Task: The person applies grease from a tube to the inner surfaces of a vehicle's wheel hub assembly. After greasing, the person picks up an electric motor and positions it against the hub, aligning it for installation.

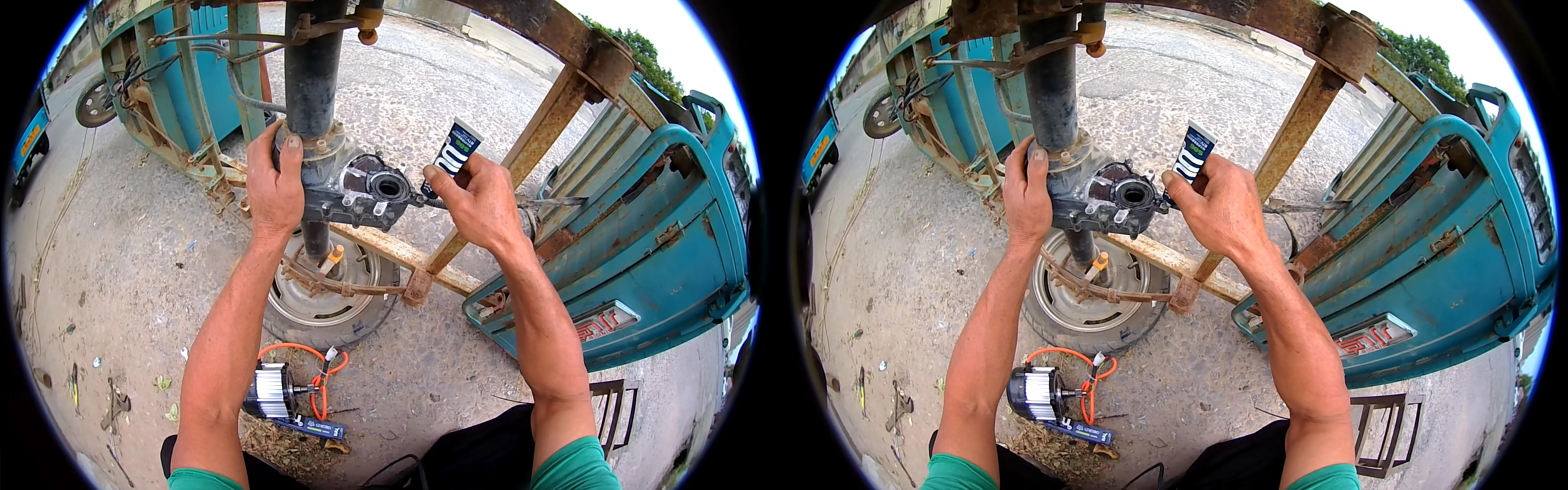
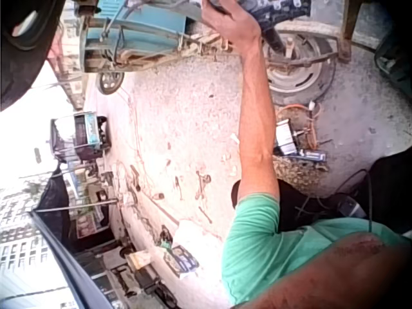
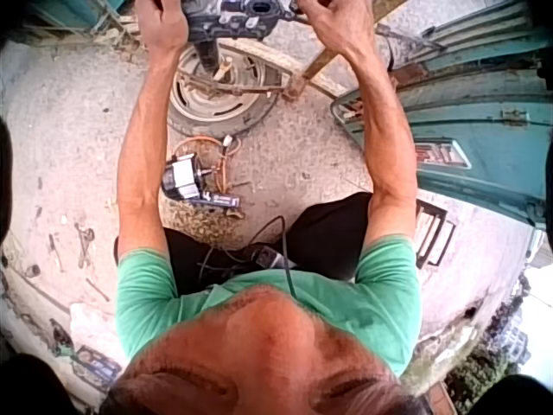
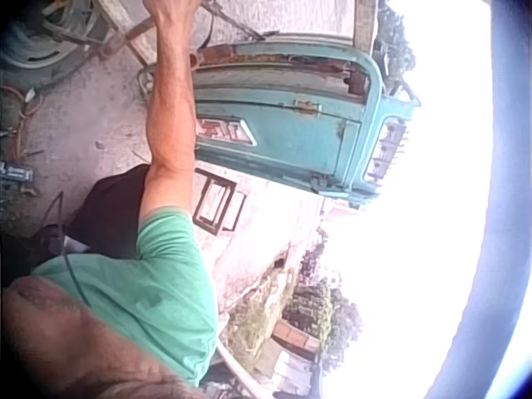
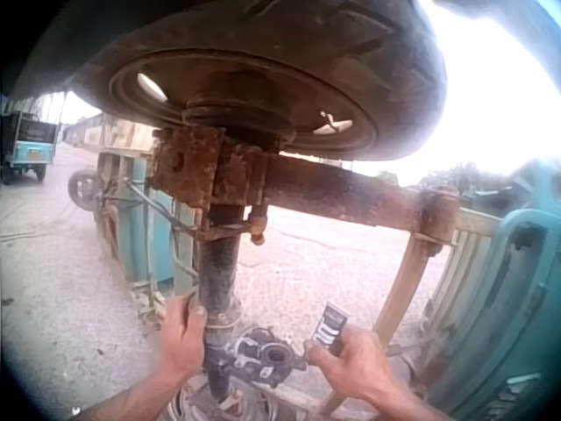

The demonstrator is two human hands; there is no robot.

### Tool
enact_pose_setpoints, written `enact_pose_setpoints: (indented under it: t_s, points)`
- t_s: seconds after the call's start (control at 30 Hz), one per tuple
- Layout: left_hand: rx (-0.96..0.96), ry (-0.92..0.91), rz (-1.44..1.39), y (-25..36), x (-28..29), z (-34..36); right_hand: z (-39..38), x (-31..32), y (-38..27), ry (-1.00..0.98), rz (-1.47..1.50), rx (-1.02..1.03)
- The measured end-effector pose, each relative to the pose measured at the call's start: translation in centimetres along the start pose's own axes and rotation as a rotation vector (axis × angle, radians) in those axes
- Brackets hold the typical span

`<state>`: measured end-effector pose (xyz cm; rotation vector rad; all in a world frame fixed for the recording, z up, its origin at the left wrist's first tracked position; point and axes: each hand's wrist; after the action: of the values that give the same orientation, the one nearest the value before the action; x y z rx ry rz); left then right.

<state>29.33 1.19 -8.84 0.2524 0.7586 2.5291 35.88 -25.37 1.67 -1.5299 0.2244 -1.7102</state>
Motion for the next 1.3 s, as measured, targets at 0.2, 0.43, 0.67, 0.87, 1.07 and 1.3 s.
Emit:
enact_pose_setpoints:
  t_s: [0.2,0.43,0.67,0.87,1.07,1.3]
  points:
    - [0.003,0.0,0.018,0.0,0.0,0.0,-0.3,0.2,-0.6,-0.013,-0.024,0.014]
    - [0.006,-0.001,0.018,0.1,0.1,0.0,-0.5,0.0,-1.2,-0.009,-0.005,0.025]
    - [0.001,-0.005,0.028,0.1,0.0,0.1,-0.4,-0.3,-0.8,0.003,0.017,0.006]
    - [0.003,0.005,0.019,0.1,0.0,0.0,-0.5,-0.1,-0.8,-0.009,0.012,0.01]
    - [-0.004,0.008,0.009,-0.1,0.0,0.0,-0.5,0.1,-1.1,-0.031,-0.001,0.009]
    - [0.0,0.001,0.018,0.1,0.0,0.0,-0.5,0.1,-0.5,-0.005,0.003,0.035]
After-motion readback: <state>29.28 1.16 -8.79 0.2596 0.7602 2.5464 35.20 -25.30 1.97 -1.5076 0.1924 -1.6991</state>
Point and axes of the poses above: each hand's wrist, its own z-axis towards the middle knuckle, its own x-axis out of the back of the hand, y = z × x, and after that the axes turned 14 degrees about -x, right-handed
